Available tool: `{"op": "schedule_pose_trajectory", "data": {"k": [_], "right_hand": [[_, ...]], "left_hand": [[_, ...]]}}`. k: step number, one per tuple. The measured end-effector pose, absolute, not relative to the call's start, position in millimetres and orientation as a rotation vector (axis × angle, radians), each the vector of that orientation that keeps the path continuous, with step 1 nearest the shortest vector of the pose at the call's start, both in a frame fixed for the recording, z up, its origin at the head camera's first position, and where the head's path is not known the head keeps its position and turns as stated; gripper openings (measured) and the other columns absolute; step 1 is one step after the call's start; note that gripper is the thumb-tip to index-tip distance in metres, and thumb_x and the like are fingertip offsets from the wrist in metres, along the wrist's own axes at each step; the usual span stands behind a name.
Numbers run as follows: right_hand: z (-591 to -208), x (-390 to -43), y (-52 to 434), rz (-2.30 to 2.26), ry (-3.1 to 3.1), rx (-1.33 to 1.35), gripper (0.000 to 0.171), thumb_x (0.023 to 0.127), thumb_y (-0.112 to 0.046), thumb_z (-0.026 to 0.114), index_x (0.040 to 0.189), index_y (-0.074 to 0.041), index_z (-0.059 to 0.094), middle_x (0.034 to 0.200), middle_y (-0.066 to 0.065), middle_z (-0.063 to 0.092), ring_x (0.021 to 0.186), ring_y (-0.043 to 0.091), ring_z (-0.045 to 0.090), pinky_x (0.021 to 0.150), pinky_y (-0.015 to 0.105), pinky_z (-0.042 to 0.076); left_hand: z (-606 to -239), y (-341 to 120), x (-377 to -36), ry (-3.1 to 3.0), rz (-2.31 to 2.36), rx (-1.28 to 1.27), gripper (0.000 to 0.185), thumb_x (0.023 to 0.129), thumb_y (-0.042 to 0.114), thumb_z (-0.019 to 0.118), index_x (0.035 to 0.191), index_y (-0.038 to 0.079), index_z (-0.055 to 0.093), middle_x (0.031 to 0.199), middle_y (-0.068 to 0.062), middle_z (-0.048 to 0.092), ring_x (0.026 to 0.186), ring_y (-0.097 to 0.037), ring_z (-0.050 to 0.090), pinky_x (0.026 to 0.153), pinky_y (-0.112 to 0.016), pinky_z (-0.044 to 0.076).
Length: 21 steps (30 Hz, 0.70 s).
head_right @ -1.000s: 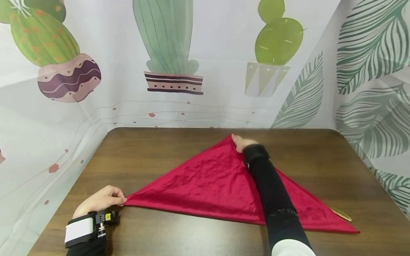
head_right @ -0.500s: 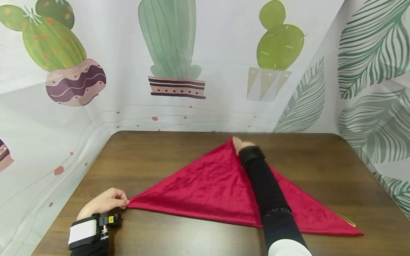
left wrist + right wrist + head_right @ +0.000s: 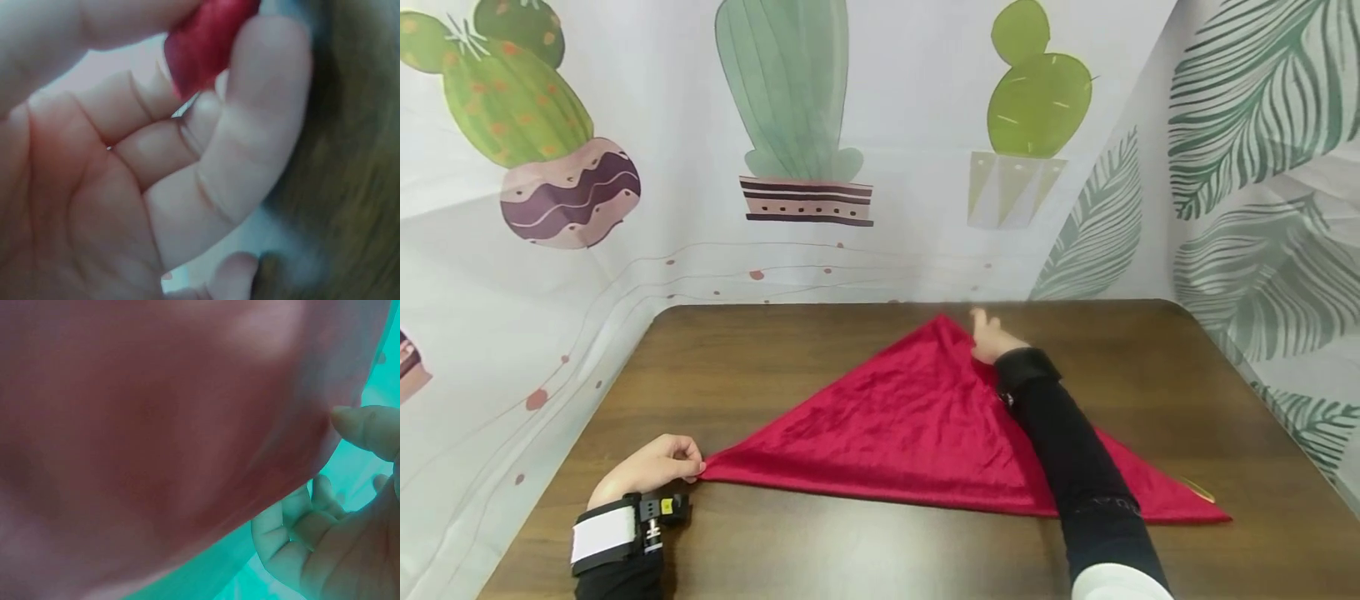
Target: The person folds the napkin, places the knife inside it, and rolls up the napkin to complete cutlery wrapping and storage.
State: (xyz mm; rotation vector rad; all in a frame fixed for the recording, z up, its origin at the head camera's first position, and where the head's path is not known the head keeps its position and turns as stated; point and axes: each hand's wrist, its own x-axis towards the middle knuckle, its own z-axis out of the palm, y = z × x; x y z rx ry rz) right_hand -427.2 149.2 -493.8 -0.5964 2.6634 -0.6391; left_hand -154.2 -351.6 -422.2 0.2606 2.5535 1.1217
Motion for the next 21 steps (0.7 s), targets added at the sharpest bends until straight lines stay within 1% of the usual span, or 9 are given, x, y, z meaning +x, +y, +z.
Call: {"op": "schedule_pose_trajectory", "data": {"k": [2,4,5,6,9,11,13,17,21], "right_hand": [[-512.0,-430.3,177.6,-0.681,2.702,-0.702,0.071,0.084,-0.023,0.058,0.128,-0.006,0.005,0.090,0.027,0.050,0.090,0.031,0.051,0.072,0.033,0.042],[-529.6,-429.6,208.0,-0.746,2.711,-0.835,0.065,0.084,-0.031,0.057,0.123,-0.009,0.011,0.074,0.017,0.055,0.079,0.022,0.054,0.067,0.027,0.040],[-528.8,-422.5,218.7,-0.766,2.693,-0.861,0.063,0.084,-0.033,0.057,0.122,-0.009,0.012,0.071,0.015,0.056,0.075,0.020,0.055,0.066,0.026,0.040],[-523.7,-411.8,227.8,-0.783,2.679,-0.873,0.060,0.084,-0.032,0.057,0.120,-0.009,0.014,0.071,0.014,0.055,0.071,0.018,0.055,0.065,0.026,0.040],[-479.6,-361.1,238.1,-0.777,2.610,-0.726,0.051,0.085,-0.018,0.057,0.118,0.000,0.023,0.082,0.018,0.056,0.076,0.024,0.055,0.068,0.034,0.040],[-444.4,-323.3,240.2,-0.754,2.585,-0.653,0.044,0.084,-0.008,0.057,0.114,0.008,0.029,0.082,0.017,0.056,0.075,0.026,0.054,0.067,0.036,0.040],[-426.0,-295.8,249.4,-0.737,2.608,-0.637,0.036,0.082,-0.004,0.057,0.108,0.010,0.036,0.077,0.012,0.057,0.071,0.021,0.053,0.063,0.032,0.040],[-414.3,-254.3,275.2,-0.758,2.636,-0.624,0.026,0.082,-0.001,0.056,0.102,0.011,0.044,0.073,0.006,0.058,0.067,0.013,0.052,0.059,0.028,0.040],[-415.6,-215.0,300.0,-0.813,2.680,-0.600,0.023,0.082,-0.003,0.056,0.101,0.009,0.048,0.072,0.000,0.057,0.065,0.006,0.050,0.058,0.027,0.040]], "left_hand": [[-421.9,-349.5,-155.1,2.559,1.113,0.257,0.014,0.078,0.011,0.060,0.071,0.000,0.056,0.063,-0.003,0.056,0.060,-0.015,0.052,0.054,-0.025,0.041],[-421.2,-348.0,-156.1,2.571,1.096,0.256,0.017,0.078,0.014,0.062,0.070,0.001,0.056,0.062,-0.002,0.056,0.059,-0.015,0.051,0.054,-0.024,0.040],[-421.0,-347.3,-156.8,2.576,1.089,0.253,0.018,0.078,0.016,0.063,0.070,0.001,0.056,0.062,-0.002,0.056,0.059,-0.015,0.051,0.053,-0.024,0.039],[-421.0,-346.7,-157.5,2.579,1.085,0.259,0.019,0.078,0.016,0.063,0.070,0.001,0.056,0.062,-0.002,0.056,0.058,-0.015,0.050,0.053,-0.024,0.039],[-421.8,-345.1,-160.3,2.582,1.080,0.270,0.019,0.078,0.016,0.063,0.070,0.001,0.057,0.061,-0.002,0.056,0.058,-0.014,0.050,0.053,-0.024,0.039],[-422.6,-344.2,-162.2,2.585,1.079,0.276,0.019,0.078,0.016,0.063,0.069,0.001,0.057,0.062,-0.003,0.056,0.058,-0.013,0.050,0.053,-0.024,0.039],[-423.1,-344.1,-163.8,2.590,1.082,0.282,0.019,0.079,0.016,0.063,0.069,0.000,0.057,0.062,-0.003,0.056,0.058,-0.013,0.049,0.053,-0.024,0.039],[-423.7,-345.6,-162.8,2.592,1.075,0.269,0.019,0.079,0.016,0.063,0.069,0.000,0.058,0.061,-0.002,0.056,0.057,-0.012,0.048,0.052,-0.024,0.038],[-425.5,-347.7,-159.0,2.568,1.074,0.260,0.018,0.079,0.014,0.062,0.068,0.000,0.057,0.061,-0.003,0.055,0.056,-0.010,0.047,0.052,-0.023,0.037]]}}
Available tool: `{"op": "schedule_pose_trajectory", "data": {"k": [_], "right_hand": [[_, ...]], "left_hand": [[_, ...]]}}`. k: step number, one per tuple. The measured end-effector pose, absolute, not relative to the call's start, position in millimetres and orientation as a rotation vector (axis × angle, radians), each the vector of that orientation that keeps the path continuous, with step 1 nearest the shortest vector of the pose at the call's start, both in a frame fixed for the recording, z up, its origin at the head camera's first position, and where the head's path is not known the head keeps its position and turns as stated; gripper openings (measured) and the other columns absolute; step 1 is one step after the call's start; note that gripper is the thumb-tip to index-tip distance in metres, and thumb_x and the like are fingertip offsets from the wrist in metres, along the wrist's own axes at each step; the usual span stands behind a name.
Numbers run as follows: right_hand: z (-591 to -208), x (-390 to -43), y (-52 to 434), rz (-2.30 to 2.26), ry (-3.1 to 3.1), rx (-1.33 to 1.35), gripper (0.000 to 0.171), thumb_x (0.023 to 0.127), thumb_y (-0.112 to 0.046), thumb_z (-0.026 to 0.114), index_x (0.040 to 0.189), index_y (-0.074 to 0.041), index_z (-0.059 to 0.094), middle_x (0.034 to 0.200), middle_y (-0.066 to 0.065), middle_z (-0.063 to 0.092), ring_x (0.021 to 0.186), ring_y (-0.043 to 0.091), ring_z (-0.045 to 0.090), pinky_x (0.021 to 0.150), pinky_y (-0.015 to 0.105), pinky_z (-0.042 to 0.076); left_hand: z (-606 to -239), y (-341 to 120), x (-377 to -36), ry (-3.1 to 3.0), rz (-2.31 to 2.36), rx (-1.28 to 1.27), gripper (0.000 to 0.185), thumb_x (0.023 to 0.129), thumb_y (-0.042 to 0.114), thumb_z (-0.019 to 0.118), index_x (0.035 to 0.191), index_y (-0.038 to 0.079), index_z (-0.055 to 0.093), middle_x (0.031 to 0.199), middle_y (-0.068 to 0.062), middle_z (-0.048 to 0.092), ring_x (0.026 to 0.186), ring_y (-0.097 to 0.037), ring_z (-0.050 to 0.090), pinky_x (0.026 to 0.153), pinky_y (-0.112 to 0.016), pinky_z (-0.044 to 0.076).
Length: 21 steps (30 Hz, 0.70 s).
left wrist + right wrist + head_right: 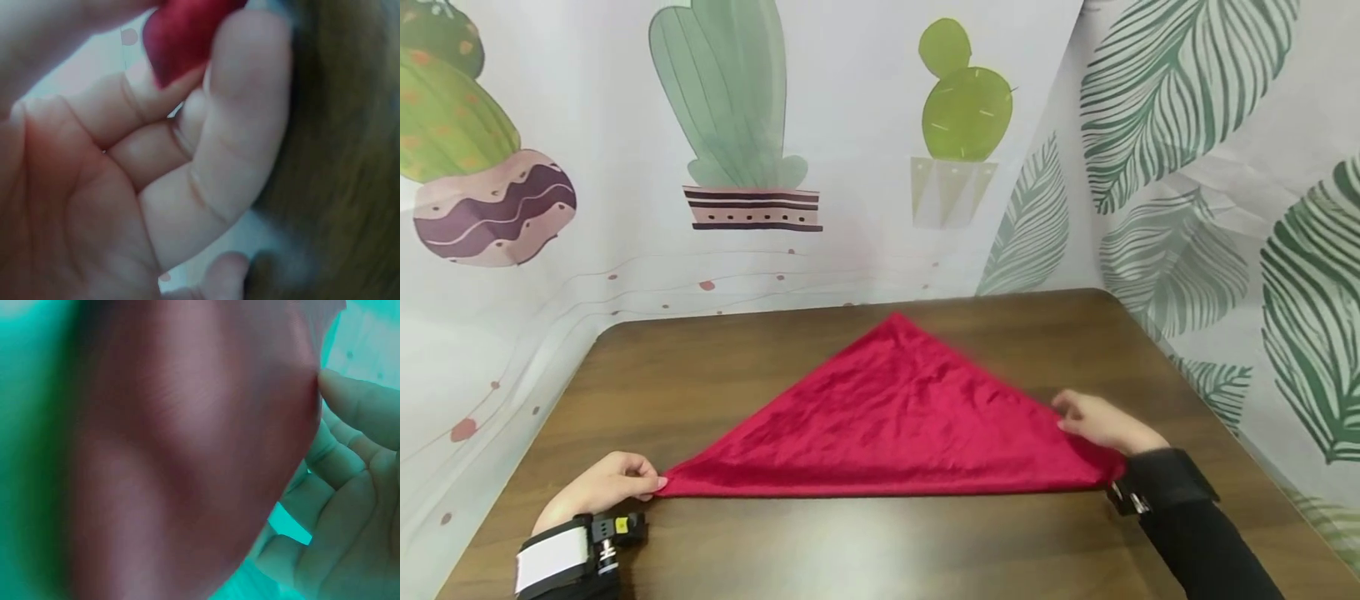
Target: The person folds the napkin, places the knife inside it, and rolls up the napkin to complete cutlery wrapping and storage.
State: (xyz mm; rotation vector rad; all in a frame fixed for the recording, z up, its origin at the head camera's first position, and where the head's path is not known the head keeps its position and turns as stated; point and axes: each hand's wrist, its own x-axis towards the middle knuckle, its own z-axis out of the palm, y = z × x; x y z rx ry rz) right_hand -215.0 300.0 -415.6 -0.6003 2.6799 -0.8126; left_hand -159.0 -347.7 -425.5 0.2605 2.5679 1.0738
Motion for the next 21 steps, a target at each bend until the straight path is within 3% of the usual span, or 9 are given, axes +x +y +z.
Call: {"op": "schedule_pose_trajectory", "data": {"k": [5,11,17,21], "right_hand": [[-427.4,-175.7,323.2,-0.794,2.849,-0.667,0.008,0.079,-0.001,0.059,0.084,-0.002,0.054,0.067,-0.012,0.049,0.061,-0.002,0.041,0.052,0.024,0.035],[-436.8,-143.5,340.7,-0.667,3.015,-0.542,0.015,0.077,-0.004,0.062,0.070,-0.012,0.051,0.062,-0.013,0.039,0.057,-0.002,0.033,0.050,0.023,0.029],[-433.3,-133.9,350.5,-0.606,2.967,-0.220,0.015,0.082,-0.010,0.057,0.069,-0.010,0.052,0.061,-0.003,0.043,0.056,0.007,0.038,0.051,0.027,0.033],[-433.3,-135.5,355.3,-0.870,2.751,-0.097,0.017,0.087,-0.009,0.052,0.071,-0.002,0.050,0.064,0.001,0.048,0.058,0.009,0.048,0.053,0.025,0.045]], "left_hand": [[-426.0,-351.2,-151.5,2.555,1.086,0.278,0.018,0.080,0.013,0.062,0.069,-0.001,0.057,0.062,-0.004,0.056,0.056,-0.010,0.048,0.052,-0.023,0.038],[-426.6,-351.3,-146.9,2.569,1.074,0.280,0.017,0.079,0.011,0.062,0.068,-0.001,0.057,0.061,-0.004,0.054,0.055,-0.008,0.046,0.051,-0.023,0.037],[-428.2,-351.3,-145.3,2.547,1.067,0.244,0.019,0.080,0.012,0.062,0.068,-0.001,0.056,0.061,-0.004,0.055,0.056,-0.011,0.048,0.051,-0.023,0.037],[-429.2,-353.0,-151.7,2.496,1.095,0.298,0.018,0.080,0.009,0.061,0.068,-0.003,0.055,0.063,-0.005,0.055,0.058,-0.012,0.053,0.054,-0.024,0.043]]}}
